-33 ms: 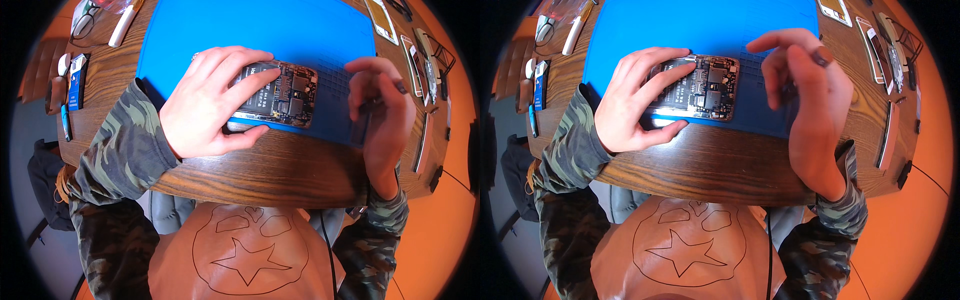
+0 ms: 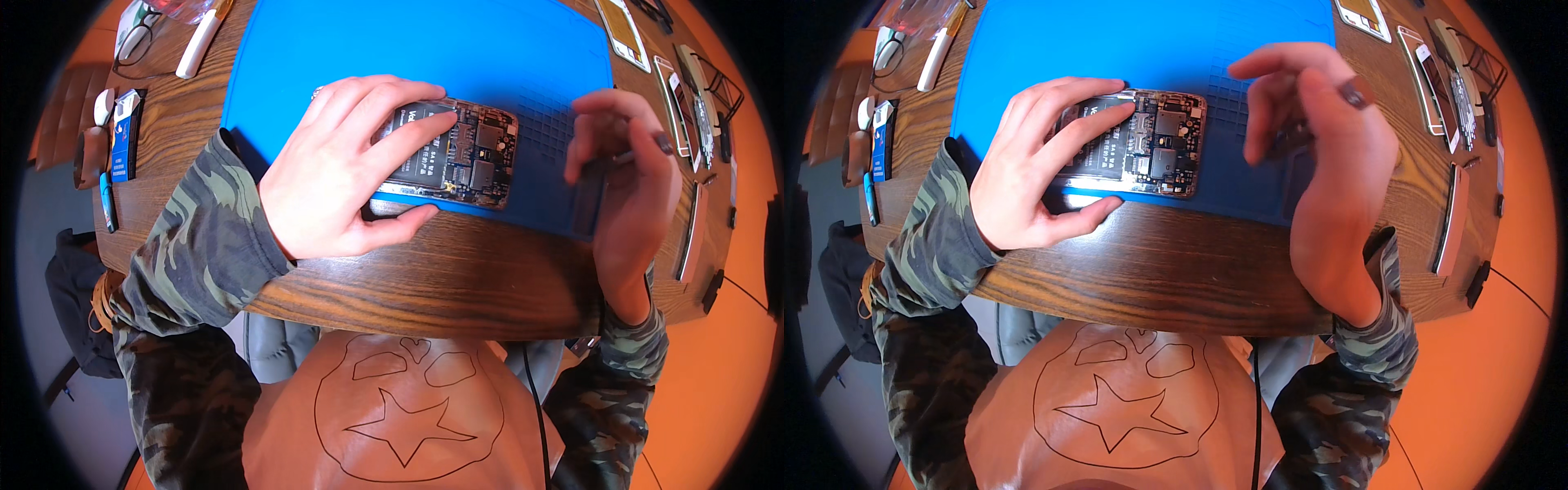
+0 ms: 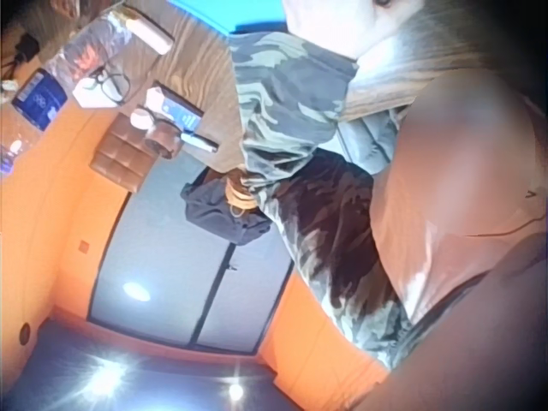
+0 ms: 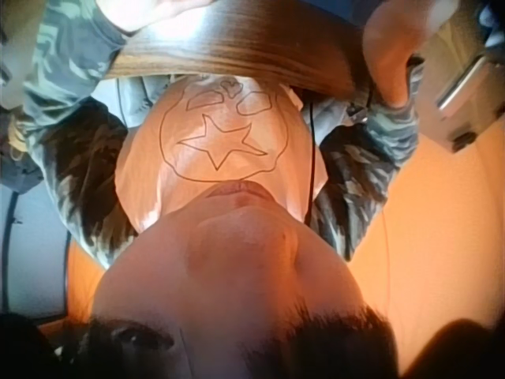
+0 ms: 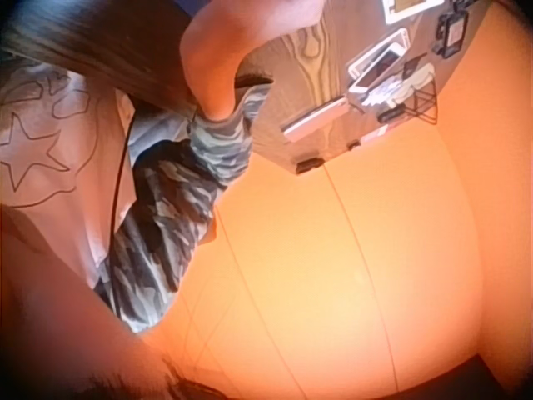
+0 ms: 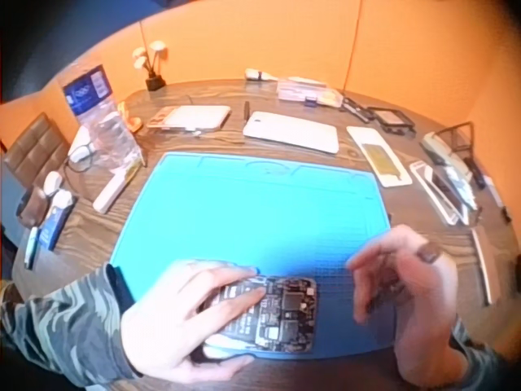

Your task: The person uses a screwdriver to remove screws from a disassembled smartphone motherboard placed on a blue mat. They repeatedly unscrew fasteners, reposition the board, and continue removing screws across the surface.

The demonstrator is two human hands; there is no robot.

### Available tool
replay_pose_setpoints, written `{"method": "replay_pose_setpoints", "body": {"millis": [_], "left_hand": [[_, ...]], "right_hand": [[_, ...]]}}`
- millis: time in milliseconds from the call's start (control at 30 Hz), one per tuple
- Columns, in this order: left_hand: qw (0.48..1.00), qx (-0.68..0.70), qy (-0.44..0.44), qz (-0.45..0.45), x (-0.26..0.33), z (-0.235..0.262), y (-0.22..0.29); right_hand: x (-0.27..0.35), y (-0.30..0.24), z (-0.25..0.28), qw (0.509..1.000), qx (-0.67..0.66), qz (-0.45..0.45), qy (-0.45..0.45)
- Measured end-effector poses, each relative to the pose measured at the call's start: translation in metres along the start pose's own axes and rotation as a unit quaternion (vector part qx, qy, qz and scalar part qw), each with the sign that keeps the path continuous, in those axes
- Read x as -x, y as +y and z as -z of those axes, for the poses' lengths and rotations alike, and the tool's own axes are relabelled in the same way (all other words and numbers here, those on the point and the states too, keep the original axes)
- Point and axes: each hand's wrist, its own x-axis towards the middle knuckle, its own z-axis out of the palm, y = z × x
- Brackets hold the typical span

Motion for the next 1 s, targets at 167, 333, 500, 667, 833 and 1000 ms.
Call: {"method": "replay_pose_setpoints", "body": {"millis": [167, 333, 500, 667, 833, 1000], "left_hand": [[0.999, -0.003, -0.029, 0.015, 0.0, 0.002, 0.002], [0.999, -0.005, -0.039, 0.018, -0.002, 0.003, 0.003], [0.998, -0.013, -0.054, 0.018, -0.004, 0.005, 0.003], [0.998, 0.017, -0.053, 0.029, -0.005, 0.004, 0.002], [0.998, 0.015, -0.056, 0.022, -0.005, 0.002, 0.001], [0.998, 0.017, -0.062, 0.014, -0.005, 0.002, 0.001]], "right_hand": [[-0.01, 0.02, 0.002, 0.991, -0.005, 0.059, 0.119], [-0.01, 0.035, 0.012, 0.996, -0.069, 0.037, 0.052], [-0.011, 0.046, 0.005, 0.99, -0.046, 0.116, 0.064], [-0.012, 0.041, 0.004, 0.993, -0.028, 0.093, 0.062], [-0.006, 0.034, 0.011, 0.994, -0.029, 0.108, -0.011], [-0.006, 0.036, 0.013, 0.973, 0.029, 0.214, -0.08]]}}
